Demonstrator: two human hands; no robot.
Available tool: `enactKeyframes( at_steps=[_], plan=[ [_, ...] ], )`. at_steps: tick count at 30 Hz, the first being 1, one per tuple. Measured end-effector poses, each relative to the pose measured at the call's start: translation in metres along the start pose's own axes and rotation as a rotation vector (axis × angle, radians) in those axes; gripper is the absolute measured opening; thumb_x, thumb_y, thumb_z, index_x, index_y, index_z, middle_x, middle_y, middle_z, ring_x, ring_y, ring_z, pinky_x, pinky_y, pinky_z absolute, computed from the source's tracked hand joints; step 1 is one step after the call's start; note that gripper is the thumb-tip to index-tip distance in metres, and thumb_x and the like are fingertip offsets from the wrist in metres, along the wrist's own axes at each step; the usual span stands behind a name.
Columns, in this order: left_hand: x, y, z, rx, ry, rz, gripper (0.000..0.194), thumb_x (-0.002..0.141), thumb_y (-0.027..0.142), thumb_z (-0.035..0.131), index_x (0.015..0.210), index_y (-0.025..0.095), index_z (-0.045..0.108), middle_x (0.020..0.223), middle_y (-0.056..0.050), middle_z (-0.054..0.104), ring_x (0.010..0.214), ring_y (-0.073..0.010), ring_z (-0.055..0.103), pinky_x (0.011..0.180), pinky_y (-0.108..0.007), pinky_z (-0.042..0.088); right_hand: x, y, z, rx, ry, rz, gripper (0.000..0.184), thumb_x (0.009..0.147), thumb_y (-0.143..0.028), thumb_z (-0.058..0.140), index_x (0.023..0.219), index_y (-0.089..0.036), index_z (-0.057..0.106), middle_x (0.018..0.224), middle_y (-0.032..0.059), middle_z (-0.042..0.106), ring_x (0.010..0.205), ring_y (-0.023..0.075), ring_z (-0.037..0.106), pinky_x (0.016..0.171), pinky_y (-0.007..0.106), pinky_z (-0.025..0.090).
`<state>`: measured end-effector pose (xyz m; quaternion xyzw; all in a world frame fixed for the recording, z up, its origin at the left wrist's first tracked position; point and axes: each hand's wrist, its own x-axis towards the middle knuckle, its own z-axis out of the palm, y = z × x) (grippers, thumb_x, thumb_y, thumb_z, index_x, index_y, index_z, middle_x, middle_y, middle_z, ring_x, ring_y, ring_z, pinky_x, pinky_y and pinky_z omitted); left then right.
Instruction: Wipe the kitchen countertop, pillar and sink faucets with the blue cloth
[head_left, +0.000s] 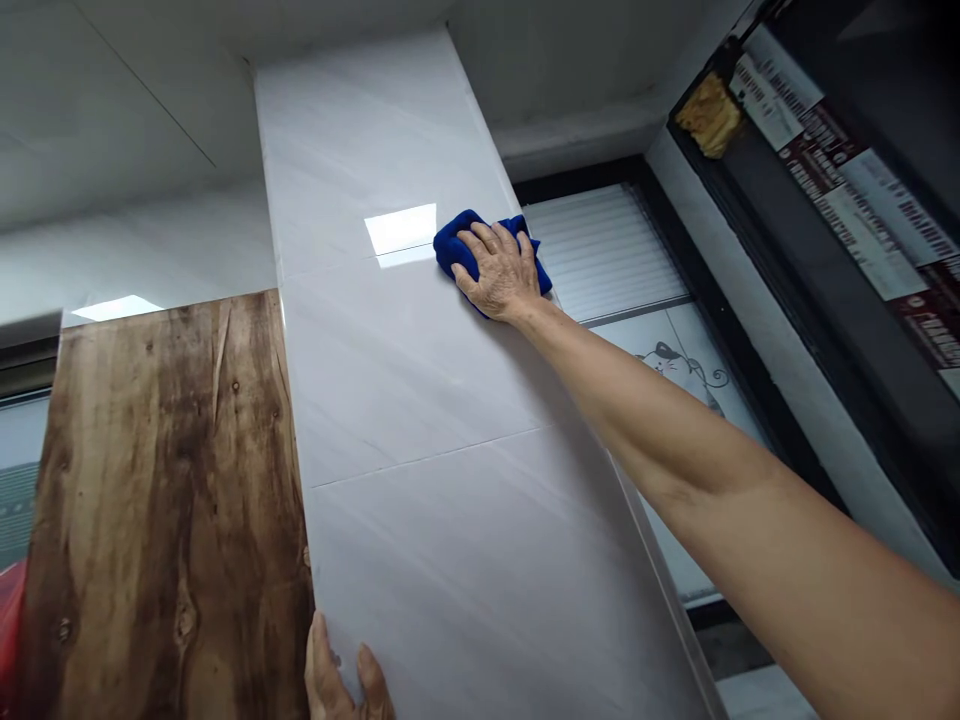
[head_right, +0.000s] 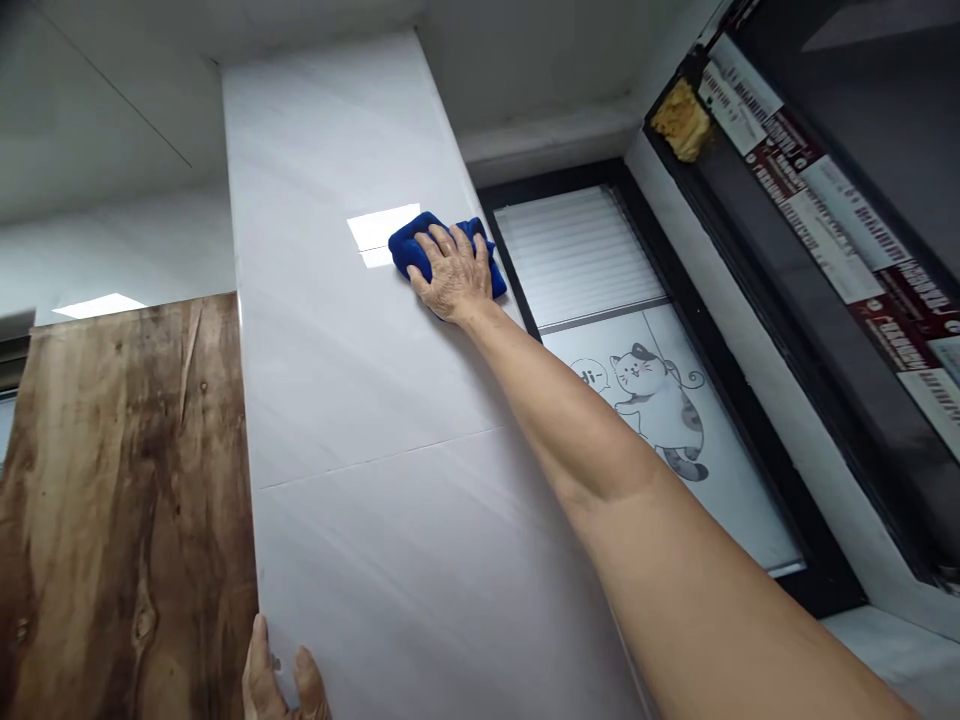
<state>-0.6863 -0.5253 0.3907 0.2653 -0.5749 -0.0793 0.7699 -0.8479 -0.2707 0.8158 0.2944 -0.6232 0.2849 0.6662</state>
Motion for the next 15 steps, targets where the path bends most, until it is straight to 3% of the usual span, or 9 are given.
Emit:
enactKeyframes(
  at_steps=[3, 6, 10, 12, 15],
  plan=[
    [0.001, -0.003, 0.0, -0.004, -0.048, 0.0, 0.062, 0.092, 0.044, 0.053, 0.151, 0.031, 0.037, 0.143, -0.011, 0.06, 0.104, -0.0301, 0.071, 0.069, -0.039, 0.059, -0.013, 0.006, -0.005, 0.013, 0.008, 0.008, 0.063, 0.094, -0.053, 0.033, 0.151, -0.024, 0.036, 0.163, 0.0057, 0.032, 0.15, 0.0319, 0.022, 0.123, 0.065, 0.015],
    [0.002, -0.001, 0.0, 0.007, -0.022, -0.031, 0.06, 0.092, 0.046, 0.053, 0.149, 0.032, 0.04, 0.142, -0.01, 0.06, 0.106, -0.0308, 0.07, 0.069, -0.039, 0.059, -0.031, 0.01, -0.007, 0.046, 0.061, -0.012, 0.062, 0.094, -0.052, 0.034, 0.15, -0.024, 0.039, 0.161, 0.0079, 0.036, 0.148, 0.0341, 0.027, 0.12, 0.068, 0.018],
    [0.004, 0.005, -0.002, 0.022, -0.038, -0.054, 0.061, 0.092, 0.049, 0.052, 0.149, 0.03, 0.04, 0.143, -0.011, 0.06, 0.107, -0.0334, 0.07, 0.065, -0.039, 0.056, -0.072, 0.002, -0.007, 0.066, 0.102, -0.052, 0.061, 0.094, -0.052, 0.038, 0.15, -0.028, 0.039, 0.159, 0.006, 0.039, 0.147, 0.0342, 0.029, 0.119, 0.068, 0.021],
    [0.005, 0.007, -0.004, 0.038, -0.06, -0.05, 0.061, 0.092, 0.05, 0.051, 0.149, 0.027, 0.041, 0.142, -0.013, 0.06, 0.102, -0.0337, 0.071, 0.06, -0.037, 0.053, -0.1, -0.01, -0.007, 0.075, 0.064, -0.119, 0.06, 0.093, -0.051, 0.041, 0.149, -0.029, 0.04, 0.159, 0.0037, 0.04, 0.147, 0.0326, 0.029, 0.12, 0.064, 0.021],
    [0.007, 0.006, -0.006, 0.036, -0.099, -0.029, 0.063, 0.093, 0.051, 0.048, 0.149, 0.024, 0.039, 0.142, -0.015, 0.06, 0.104, -0.0342, 0.071, 0.061, -0.038, 0.054, -0.155, -0.03, -0.008, 0.119, -0.042, -0.341, 0.058, 0.094, -0.049, 0.045, 0.148, -0.03, 0.042, 0.159, -0.0001, 0.041, 0.149, 0.0279, 0.028, 0.122, 0.056, 0.019]
  ],
)
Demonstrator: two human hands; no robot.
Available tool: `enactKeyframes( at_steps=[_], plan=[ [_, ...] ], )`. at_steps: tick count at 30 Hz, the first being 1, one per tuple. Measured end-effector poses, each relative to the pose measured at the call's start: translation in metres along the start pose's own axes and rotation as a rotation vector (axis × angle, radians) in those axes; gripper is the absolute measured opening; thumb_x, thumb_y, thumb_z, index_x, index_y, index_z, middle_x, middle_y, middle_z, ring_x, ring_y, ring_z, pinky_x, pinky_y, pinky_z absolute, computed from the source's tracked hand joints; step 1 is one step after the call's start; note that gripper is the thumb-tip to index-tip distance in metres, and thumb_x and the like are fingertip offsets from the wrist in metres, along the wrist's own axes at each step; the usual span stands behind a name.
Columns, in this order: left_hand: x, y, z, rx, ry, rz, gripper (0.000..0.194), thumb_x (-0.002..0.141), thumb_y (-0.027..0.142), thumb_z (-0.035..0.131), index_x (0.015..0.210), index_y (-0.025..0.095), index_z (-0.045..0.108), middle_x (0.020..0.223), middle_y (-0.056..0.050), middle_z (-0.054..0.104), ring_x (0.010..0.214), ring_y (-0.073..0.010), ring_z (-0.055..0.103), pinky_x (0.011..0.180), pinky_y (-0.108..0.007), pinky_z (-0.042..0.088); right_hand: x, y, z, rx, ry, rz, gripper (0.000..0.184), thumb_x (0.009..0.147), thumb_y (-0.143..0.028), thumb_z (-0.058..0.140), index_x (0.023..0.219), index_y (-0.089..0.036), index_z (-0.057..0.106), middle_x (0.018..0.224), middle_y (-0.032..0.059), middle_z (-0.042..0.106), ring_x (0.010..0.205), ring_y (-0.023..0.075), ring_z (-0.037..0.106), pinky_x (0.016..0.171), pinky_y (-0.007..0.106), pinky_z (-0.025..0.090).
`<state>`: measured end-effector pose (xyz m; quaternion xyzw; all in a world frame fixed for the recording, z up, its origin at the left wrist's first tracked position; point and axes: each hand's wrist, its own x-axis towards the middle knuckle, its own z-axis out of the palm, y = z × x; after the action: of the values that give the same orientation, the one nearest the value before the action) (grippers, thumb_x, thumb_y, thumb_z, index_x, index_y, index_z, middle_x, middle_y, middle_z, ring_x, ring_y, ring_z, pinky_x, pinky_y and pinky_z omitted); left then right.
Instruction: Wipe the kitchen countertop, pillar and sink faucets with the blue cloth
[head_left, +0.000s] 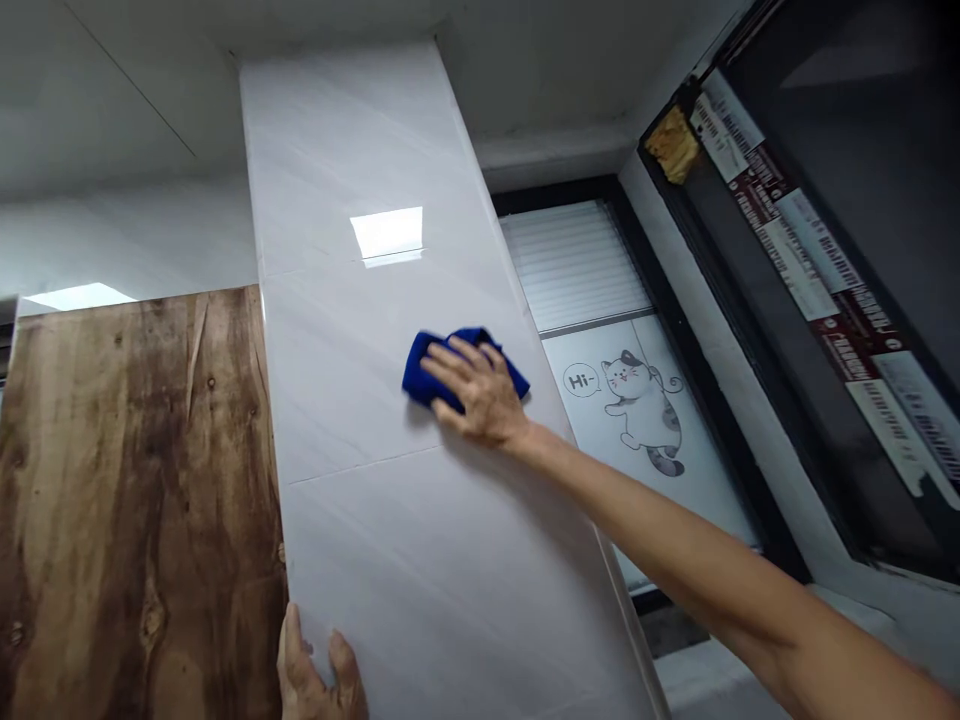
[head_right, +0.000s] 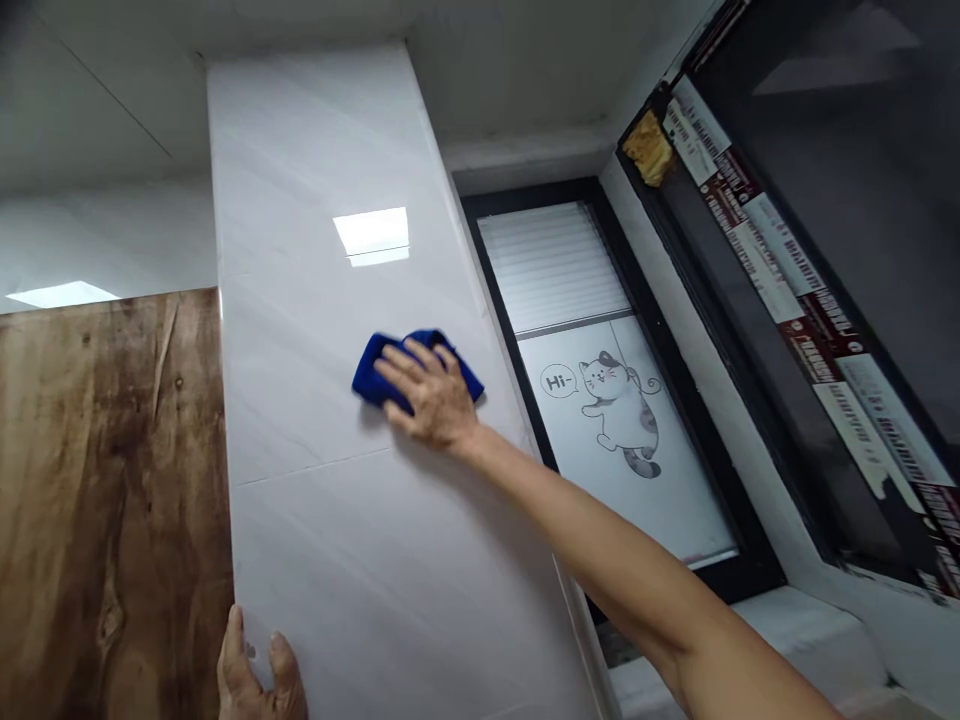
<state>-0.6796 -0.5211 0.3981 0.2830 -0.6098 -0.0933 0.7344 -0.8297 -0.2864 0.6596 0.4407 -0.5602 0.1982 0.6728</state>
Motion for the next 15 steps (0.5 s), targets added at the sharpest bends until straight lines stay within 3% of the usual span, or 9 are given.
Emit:
enactKeyframes(
  at_steps=[5, 9, 12, 15],
  plan=[
    [0.003, -0.01, 0.001, -0.028, -0.065, 0.057, 0.067, 0.093, 0.052, 0.046, 0.15, 0.017, 0.037, 0.143, -0.02, 0.058, 0.109, -0.0369, 0.069, 0.075, -0.047, 0.061, -0.097, -0.05, -0.003, 0.105, -0.157, -0.367, 0.061, 0.094, -0.048, 0.045, 0.151, -0.026, 0.04, 0.16, -0.0015, 0.039, 0.152, 0.0239, 0.022, 0.125, 0.049, 0.012],
    [0.004, -0.013, 0.004, -0.028, -0.058, 0.086, 0.067, 0.093, 0.05, 0.047, 0.152, 0.02, 0.033, 0.143, -0.019, 0.058, 0.109, -0.0356, 0.069, 0.076, -0.048, 0.062, -0.152, -0.048, -0.015, 0.117, -0.26, -0.685, 0.061, 0.095, -0.053, 0.041, 0.149, -0.023, 0.043, 0.159, -0.0012, 0.039, 0.152, 0.0234, 0.023, 0.127, 0.047, 0.011],
    [0.004, -0.013, 0.006, -0.025, -0.021, 0.127, 0.067, 0.093, 0.048, 0.048, 0.153, 0.022, 0.032, 0.141, -0.018, 0.059, 0.107, -0.035, 0.07, 0.074, -0.046, 0.062, -0.149, -0.018, -0.023, 0.094, -0.241, -0.739, 0.06, 0.094, -0.051, 0.043, 0.147, -0.024, 0.046, 0.156, -0.001, 0.045, 0.151, 0.0219, 0.026, 0.127, 0.047, 0.012],
    [0.003, -0.013, 0.007, -0.025, 0.031, 0.158, 0.066, 0.093, 0.047, 0.049, 0.152, 0.022, 0.034, 0.139, -0.017, 0.061, 0.109, -0.0353, 0.069, 0.072, -0.044, 0.062, -0.111, 0.02, -0.03, -0.007, -0.151, -0.472, 0.062, 0.092, -0.048, 0.048, 0.148, -0.022, 0.043, 0.157, 0.0037, 0.044, 0.151, 0.0248, 0.025, 0.126, 0.051, 0.014]
  ],
)
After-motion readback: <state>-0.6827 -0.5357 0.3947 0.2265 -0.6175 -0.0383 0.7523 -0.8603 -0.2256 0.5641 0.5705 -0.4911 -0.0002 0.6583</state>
